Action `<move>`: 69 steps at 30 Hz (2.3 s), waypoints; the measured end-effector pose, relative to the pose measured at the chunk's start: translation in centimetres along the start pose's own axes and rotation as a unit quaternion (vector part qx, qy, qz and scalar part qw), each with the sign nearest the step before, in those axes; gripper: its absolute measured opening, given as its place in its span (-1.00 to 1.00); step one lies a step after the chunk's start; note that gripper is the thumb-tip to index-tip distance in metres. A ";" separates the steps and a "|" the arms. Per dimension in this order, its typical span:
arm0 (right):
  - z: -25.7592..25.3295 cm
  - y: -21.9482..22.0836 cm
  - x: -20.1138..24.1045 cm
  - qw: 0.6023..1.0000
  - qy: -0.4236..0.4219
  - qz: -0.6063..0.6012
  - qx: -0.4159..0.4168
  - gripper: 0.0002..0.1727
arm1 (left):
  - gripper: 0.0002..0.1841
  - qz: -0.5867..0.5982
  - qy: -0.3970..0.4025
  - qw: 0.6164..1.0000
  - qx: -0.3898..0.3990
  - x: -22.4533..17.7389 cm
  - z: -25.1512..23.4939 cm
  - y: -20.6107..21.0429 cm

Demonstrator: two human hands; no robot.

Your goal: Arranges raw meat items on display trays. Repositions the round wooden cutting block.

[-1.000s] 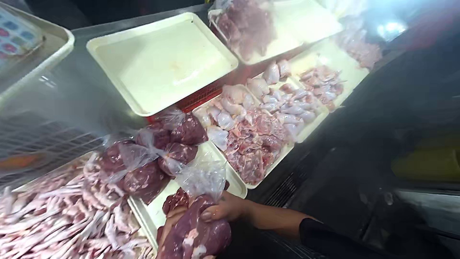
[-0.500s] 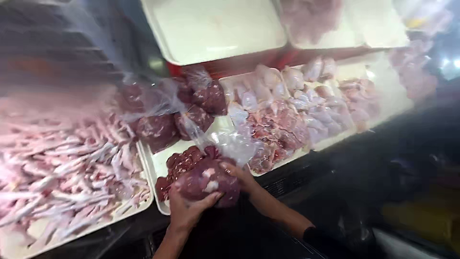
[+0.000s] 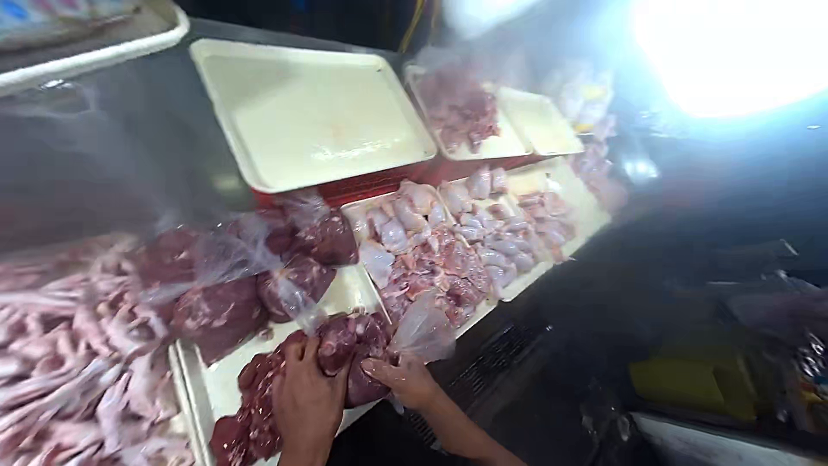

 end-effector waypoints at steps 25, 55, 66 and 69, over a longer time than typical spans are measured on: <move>-3.2 8.1 -3.9 0.719 -0.443 0.536 0.012 -0.67 | -0.63 -0.094 0.162 0.982 0.016 10.8 4.1 -1.5; -2.8 18.5 5.8 0.830 -0.436 0.266 0.226 -0.13 | -0.80 0.184 0.100 0.913 -0.349 15.5 5.7 -11.7; -16.7 13.6 4.9 0.852 -0.189 0.488 0.020 0.20 | -0.16 0.163 -0.273 0.889 -0.329 30.5 8.0 -25.4; -16.5 13.5 5.7 0.812 -0.178 0.555 0.044 0.19 | 0.06 0.093 -0.298 0.875 -0.369 28.5 11.2 -20.7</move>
Point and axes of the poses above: each hand's wrist, its own z-axis away from the middle knuckle, its own y-axis out of the palm, x = y × z, the point moved 4 cm from there along -z, towards the middle knuckle, and after that the axes turned 4 degrees about x, right-handed, at the moved point
